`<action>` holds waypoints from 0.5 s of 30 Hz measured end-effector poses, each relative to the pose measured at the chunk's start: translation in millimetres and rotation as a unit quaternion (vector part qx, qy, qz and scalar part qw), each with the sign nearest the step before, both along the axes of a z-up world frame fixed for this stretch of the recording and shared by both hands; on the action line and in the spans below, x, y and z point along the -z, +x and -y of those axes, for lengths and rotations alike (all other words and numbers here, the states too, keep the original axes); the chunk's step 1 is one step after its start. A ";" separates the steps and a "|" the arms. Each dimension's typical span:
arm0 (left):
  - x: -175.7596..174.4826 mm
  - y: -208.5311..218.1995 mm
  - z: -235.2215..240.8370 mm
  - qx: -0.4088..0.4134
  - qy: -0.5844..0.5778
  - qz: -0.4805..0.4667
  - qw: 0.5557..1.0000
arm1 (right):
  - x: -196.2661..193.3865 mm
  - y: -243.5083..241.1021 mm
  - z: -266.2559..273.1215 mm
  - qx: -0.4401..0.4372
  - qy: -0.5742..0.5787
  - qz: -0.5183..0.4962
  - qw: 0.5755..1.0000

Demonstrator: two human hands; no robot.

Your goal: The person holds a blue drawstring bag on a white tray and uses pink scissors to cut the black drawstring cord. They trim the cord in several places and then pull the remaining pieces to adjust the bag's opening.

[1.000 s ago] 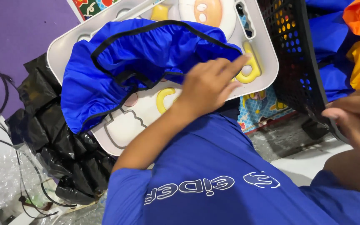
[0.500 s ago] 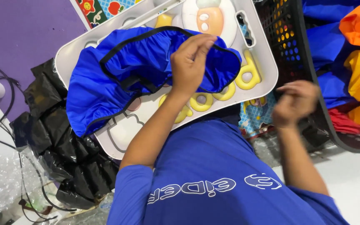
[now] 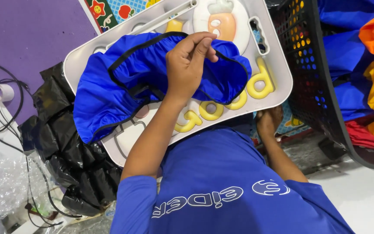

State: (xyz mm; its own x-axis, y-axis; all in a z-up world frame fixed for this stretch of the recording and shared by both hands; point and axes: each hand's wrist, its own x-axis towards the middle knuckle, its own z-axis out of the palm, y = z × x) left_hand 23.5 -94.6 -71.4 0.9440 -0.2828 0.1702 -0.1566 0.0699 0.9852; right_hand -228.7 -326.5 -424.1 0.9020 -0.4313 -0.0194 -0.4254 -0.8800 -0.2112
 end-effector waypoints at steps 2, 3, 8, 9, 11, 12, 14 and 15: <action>-8.5 1.9 -0.7 -0.013 0.066 0.050 0.997 | 15.8 -4.5 7.4 0.021 -0.034 -0.002 0.999; -11.0 2.1 -1.6 -0.006 0.082 0.082 0.993 | 16.8 -8.4 9.4 0.034 -0.023 0.019 0.999; -25.4 1.8 -7.0 0.012 0.165 0.188 0.968 | 1.3 -11.5 10.3 0.074 0.051 0.050 0.995; -26.8 1.2 -7.9 0.021 0.195 0.213 0.957 | -2.9 -12.2 9.7 0.069 0.047 0.059 0.995; -20.0 2.2 -11.2 0.029 0.224 0.238 0.944 | 14.2 -14.3 17.8 0.063 0.043 0.070 0.995; -11.8 4.1 -13.6 0.043 0.252 0.287 0.923 | 35.6 -15.5 26.6 0.059 -0.003 0.075 0.995; -3.7 3.2 -17.3 0.058 0.282 0.333 0.898 | 55.8 -15.4 32.9 0.056 -0.045 0.078 0.994; -3.5 1.2 -17.7 0.057 0.327 0.355 0.874 | 54.6 -12.7 32.7 0.078 -0.037 0.038 0.996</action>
